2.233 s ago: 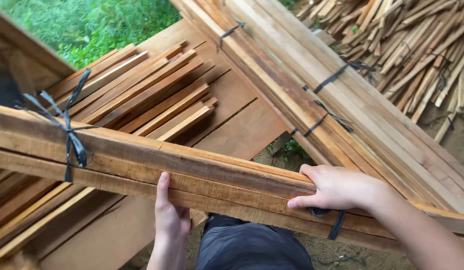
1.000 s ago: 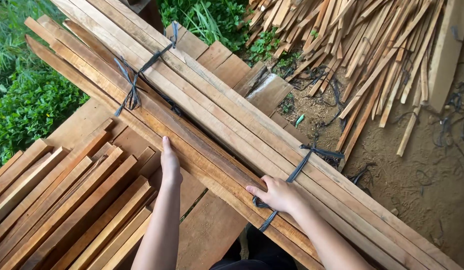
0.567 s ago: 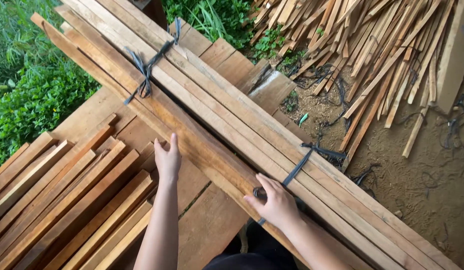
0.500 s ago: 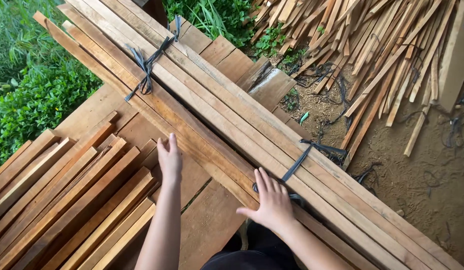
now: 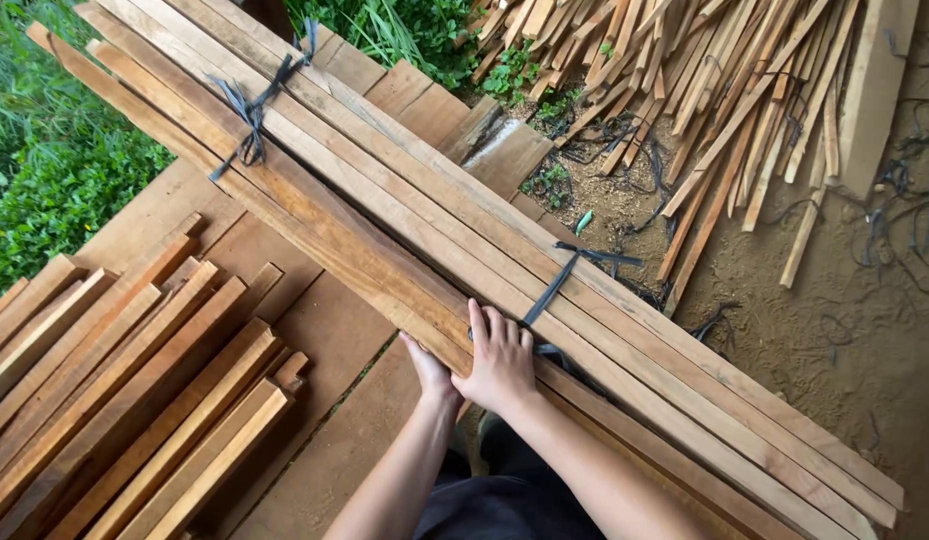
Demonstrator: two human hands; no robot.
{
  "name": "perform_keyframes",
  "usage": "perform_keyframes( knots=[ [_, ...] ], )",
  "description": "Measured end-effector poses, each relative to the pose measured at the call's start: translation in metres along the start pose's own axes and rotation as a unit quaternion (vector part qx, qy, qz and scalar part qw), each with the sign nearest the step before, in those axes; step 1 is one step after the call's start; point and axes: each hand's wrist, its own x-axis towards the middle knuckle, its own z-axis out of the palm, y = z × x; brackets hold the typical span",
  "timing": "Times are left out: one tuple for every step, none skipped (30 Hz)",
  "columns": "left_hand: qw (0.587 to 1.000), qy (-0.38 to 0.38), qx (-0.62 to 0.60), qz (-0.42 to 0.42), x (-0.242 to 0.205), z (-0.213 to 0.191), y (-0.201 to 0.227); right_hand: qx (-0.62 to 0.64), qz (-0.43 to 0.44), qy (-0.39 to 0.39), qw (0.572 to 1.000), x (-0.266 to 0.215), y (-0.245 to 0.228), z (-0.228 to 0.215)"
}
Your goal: Organizing and sorting long strips of wood on a rack.
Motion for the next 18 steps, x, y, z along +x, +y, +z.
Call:
perform_keyframes(
  knots=[
    [1.0, 0.0, 0.001, 0.002, -0.002, 0.0, -0.001, 0.009, 0.001, -0.01, 1.0, -0.001, 0.002, -0.005],
    [1.0, 0.0, 0.005, 0.009, -0.002, 0.001, 0.003, 0.02, 0.0, -0.016, 1.0, 0.002, 0.001, -0.011],
    [1.0, 0.001, 0.005, 0.011, -0.002, 0.003, 0.007, 0.022, -0.001, -0.015, 1.0, 0.004, -0.001, -0.013],
    [1.0, 0.001, 0.007, 0.016, -0.004, 0.005, 0.007, 0.021, -0.002, -0.024, 0.999, 0.006, 0.0, -0.015],
    [1.0, 0.002, 0.009, 0.02, -0.005, 0.007, 0.008, 0.021, -0.003, -0.033, 0.999, 0.008, 0.001, -0.018],
    [1.0, 0.003, 0.01, 0.02, -0.005, 0.009, 0.009, 0.022, -0.003, -0.034, 0.999, 0.008, 0.004, -0.014],
    [1.0, 0.003, 0.013, 0.024, -0.006, 0.011, 0.01, 0.025, -0.005, -0.031, 0.999, 0.008, 0.007, -0.01],
    [0.999, 0.004, 0.016, 0.029, -0.006, 0.011, 0.011, 0.028, -0.009, -0.028, 0.999, 0.008, 0.009, -0.006],
    [0.999, 0.006, 0.017, 0.03, -0.008, 0.012, 0.011, 0.03, -0.01, -0.029, 0.999, 0.006, 0.009, -0.003],
    [0.999, 0.006, 0.021, 0.035, -0.008, 0.013, 0.011, 0.024, -0.025, 0.005, 0.999, 0.003, 0.009, -0.001],
    [0.999, 0.006, 0.025, 0.039, -0.009, 0.014, 0.01, 0.017, -0.04, 0.039, 0.998, 0.0, 0.01, 0.002],
    [0.999, 0.007, 0.026, 0.039, -0.011, 0.011, 0.009, 0.018, -0.039, 0.039, 0.998, -0.001, 0.008, 0.003],
    [0.999, 0.007, 0.029, 0.043, -0.012, 0.009, 0.007, 0.017, -0.04, 0.047, 0.998, -0.002, 0.007, 0.003],
    [0.998, 0.004, 0.033, 0.046, -0.013, 0.009, 0.004, 0.015, -0.038, 0.058, 0.997, -0.002, 0.007, 0.001],
    [0.998, 0.002, 0.034, 0.045, -0.014, 0.008, 0.001, 0.014, -0.036, 0.059, 0.997, -0.004, 0.007, 0.001],
    [0.998, -0.004, 0.039, 0.048, -0.014, 0.009, -0.001, 0.021, -0.034, 0.061, 0.997, -0.004, 0.008, 0.001],
    [0.998, -0.009, 0.044, 0.051, -0.013, 0.01, -0.004, 0.027, -0.032, 0.063, 0.997, -0.004, 0.009, 0.001],
    [0.998, -0.012, 0.045, 0.048, -0.013, 0.012, -0.008, 0.025, -0.028, 0.063, 0.997, -0.004, 0.012, -0.002]
  ],
)
